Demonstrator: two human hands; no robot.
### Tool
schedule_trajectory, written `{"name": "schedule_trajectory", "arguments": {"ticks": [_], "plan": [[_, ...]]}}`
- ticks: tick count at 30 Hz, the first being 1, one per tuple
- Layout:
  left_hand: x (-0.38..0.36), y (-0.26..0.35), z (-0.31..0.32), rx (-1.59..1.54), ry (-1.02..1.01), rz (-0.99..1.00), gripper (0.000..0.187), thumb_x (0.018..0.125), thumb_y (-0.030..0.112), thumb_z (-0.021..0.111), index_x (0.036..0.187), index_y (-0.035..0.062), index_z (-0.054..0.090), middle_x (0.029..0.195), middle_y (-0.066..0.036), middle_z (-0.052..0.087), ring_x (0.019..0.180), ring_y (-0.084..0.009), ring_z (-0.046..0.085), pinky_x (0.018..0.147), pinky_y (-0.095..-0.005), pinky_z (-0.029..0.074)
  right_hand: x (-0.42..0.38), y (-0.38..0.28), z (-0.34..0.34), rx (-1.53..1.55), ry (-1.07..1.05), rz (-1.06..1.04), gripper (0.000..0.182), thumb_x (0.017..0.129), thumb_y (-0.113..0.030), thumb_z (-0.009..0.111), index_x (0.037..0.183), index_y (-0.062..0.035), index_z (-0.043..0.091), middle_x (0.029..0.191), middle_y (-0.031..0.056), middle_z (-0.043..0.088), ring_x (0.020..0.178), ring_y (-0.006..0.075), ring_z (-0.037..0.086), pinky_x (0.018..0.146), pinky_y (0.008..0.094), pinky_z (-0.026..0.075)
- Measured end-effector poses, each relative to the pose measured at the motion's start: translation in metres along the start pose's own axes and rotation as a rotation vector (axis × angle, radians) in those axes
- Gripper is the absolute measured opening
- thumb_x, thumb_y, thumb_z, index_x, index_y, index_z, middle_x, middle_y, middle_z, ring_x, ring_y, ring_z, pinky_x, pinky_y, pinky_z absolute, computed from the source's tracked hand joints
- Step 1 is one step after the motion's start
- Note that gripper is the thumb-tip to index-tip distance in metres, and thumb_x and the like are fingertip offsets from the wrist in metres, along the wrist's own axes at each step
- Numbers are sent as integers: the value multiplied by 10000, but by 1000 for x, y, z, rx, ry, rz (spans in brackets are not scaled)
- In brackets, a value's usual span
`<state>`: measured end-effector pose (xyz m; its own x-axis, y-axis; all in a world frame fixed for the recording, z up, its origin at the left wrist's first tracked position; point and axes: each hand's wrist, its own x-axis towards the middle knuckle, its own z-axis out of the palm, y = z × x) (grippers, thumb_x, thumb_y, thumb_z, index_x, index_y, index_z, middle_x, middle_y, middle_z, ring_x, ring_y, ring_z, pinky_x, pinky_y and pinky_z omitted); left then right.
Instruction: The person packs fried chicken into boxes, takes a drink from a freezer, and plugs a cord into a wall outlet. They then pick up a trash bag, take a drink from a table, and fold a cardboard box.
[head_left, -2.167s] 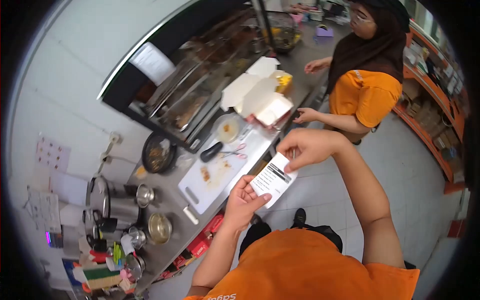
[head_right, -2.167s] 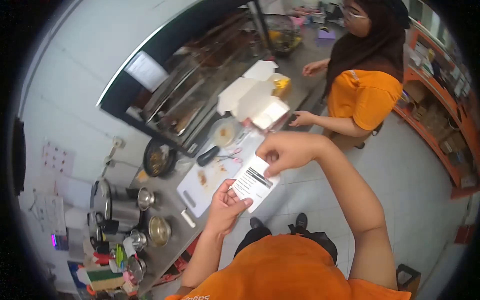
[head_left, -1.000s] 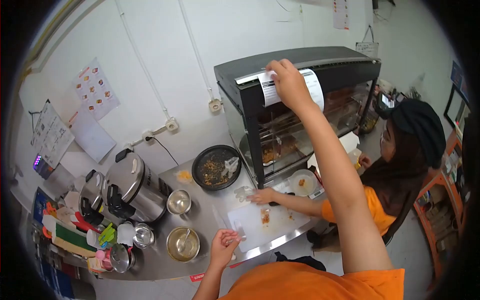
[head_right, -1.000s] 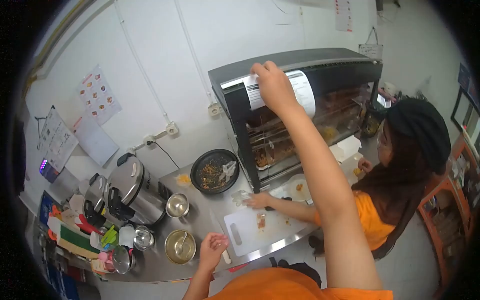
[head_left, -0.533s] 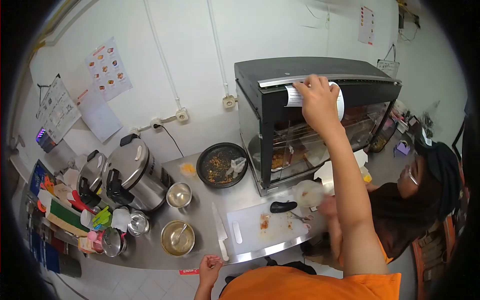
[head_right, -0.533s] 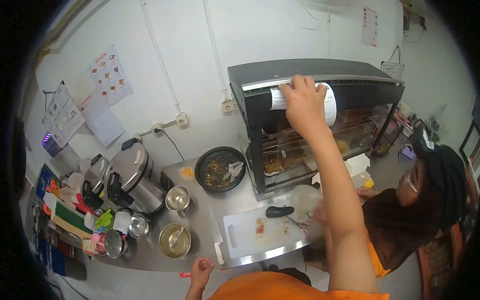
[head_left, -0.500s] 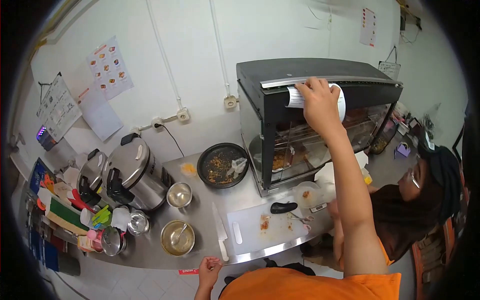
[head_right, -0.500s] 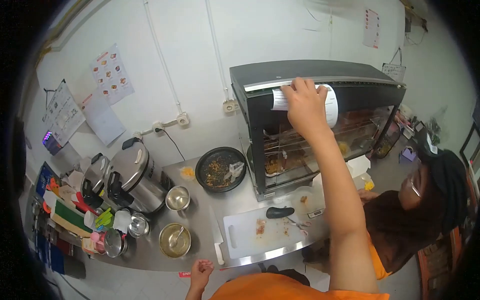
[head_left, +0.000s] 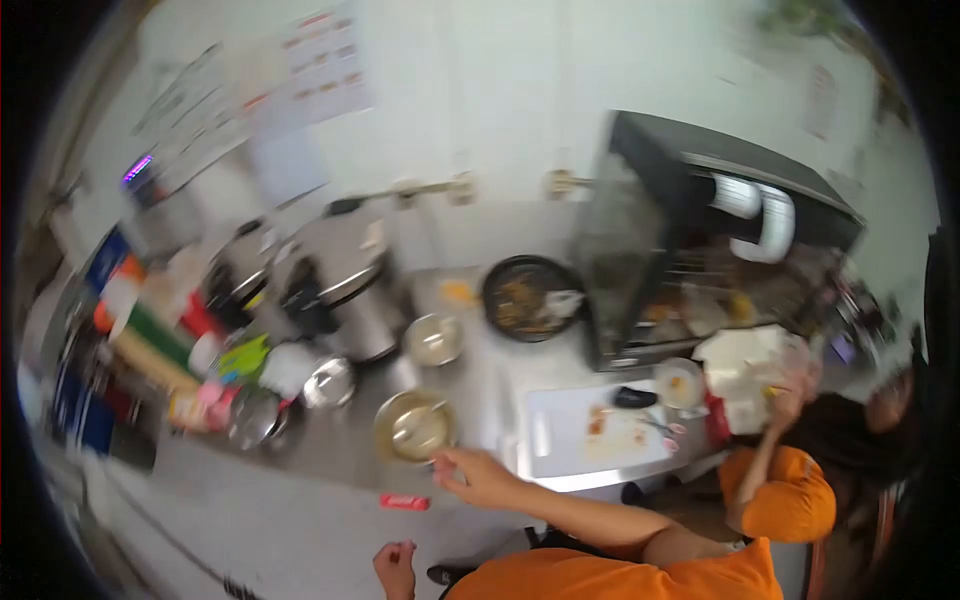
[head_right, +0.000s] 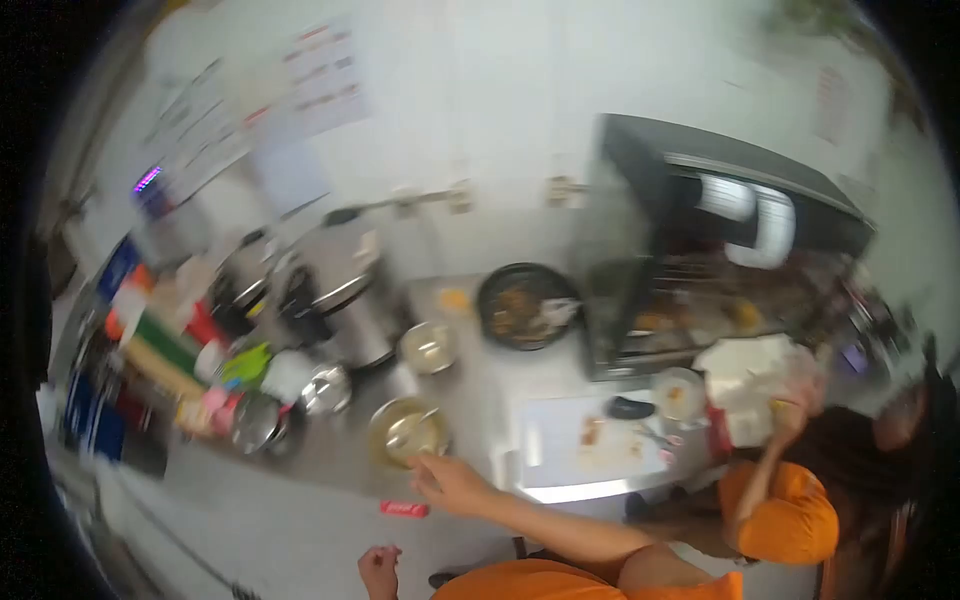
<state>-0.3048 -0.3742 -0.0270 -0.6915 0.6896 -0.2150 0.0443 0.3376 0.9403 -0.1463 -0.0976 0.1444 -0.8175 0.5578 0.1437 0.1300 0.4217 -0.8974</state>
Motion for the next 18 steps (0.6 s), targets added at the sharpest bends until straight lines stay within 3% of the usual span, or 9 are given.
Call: {"name": "schedule_trajectory", "arguments": {"ticks": [4, 7, 9, 10, 12, 14, 15, 17, 18], "plan": [[4, 45, -73, -19, 324, 247, 172, 955, 29, 541, 1111, -12, 603, 1128, -130, 638, 954, -187, 618, 798, -314, 499, 4, 18, 194, 484, -454, 369, 265, 984, -166, 597, 1210, -29, 582, 1039, 73, 708, 942, 176, 688, 831, 318, 517], [0, 100, -126, 120, 262, 537, 418, 897, 133, 626, 1288, 4, 553, 1469, -231, 423, 1302, -367, 488, 1005, -423, 465, 13, 16, 296, 657, -691, 694, 264, 1004, -159, 567, 1255, -78, 560, 1146, 57, 681, 1032, 178, 661, 817, 313, 509], [-1, 118, -154, 320, 223, 692, 542, 895, 239, 630, 1394, 56, 524, 1545, -258, 340, 1424, -460, 329, 1137, -560, 308, 25, 8, 350, 409, -797, -13, 339, 1045, -264, 455, 1297, -59, 554, 1302, 76, 600, 1139, 205, 596, 957, 368, 494], [2, 112, -167, 327, 244, 677, 542, 895, 239, 630, 1394, 56, 524, 1545, -258, 340, 1424, -460, 329, 1137, -560, 308, 30, -2, 371, 414, -822, -17, 339, 1045, -264, 455, 1297, -59, 554, 1302, 76, 600, 1139, 205, 596, 957, 368, 494], [16, 82, -198, 588, 255, 613, 601, 912, 350, 599, 1465, 141, 494, 1590, -249, 276, 1471, -491, 221, 1140, -703, 128, 49, -42, 401, 1003, -858, 476, 377, 1048, -302, 454, 1336, -70, 528, 1341, 90, 576, 1188, 215, 575, 980, 380, 478], [35, 38, -246, 667, 317, 419, 635, 928, 445, 548, 1485, 151, 466, 1606, -248, 246, 1485, -489, 185, 1123, -730, 100, 76, -68, 429, 1556, -804, 1003, 418, 1050, -340, 453, 1374, -81, 502, 1381, 105, 551, 1237, 225, 553, 1002, 391, 462], [48, 16, -271, 727, 372, 230, 680, 945, 541, 498, 1505, 161, 438, 1621, -247, 217, 1498, -488, 149, 1105, -757, 71, 91, -68, 440, 1557, -819, 1002, 418, 1050, -340, 453, 1374, -81, 502, 1381, 105, 551, 1237, 225, 553, 1002, 391, 462], [71, -27, -314, 591, 485, 68, 632, 935, 484, 553, 1476, 165, 477, 1618, -236, 222, 1492, -499, 148, 1064, -799, 70, 114, -58, 451, 1135, -956, 891, 489, 1070, -403, 372, 1410, -70, 483, 1431, 102, 526, 1231, 248, 558, 1082, 425, 408], [80, -43, -328, 446, 585, -76, 588, 926, 426, 608, 1447, 170, 515, 1615, -226, 227, 1486, -509, 146, 1022, -840, 69, 138, -94, 438, 943, -899, 806, 440, 1033, -367, 513, 1354, -66, 533, 1257, 105, 635, 1098, 213, 630, 941, 381, 496]]}}
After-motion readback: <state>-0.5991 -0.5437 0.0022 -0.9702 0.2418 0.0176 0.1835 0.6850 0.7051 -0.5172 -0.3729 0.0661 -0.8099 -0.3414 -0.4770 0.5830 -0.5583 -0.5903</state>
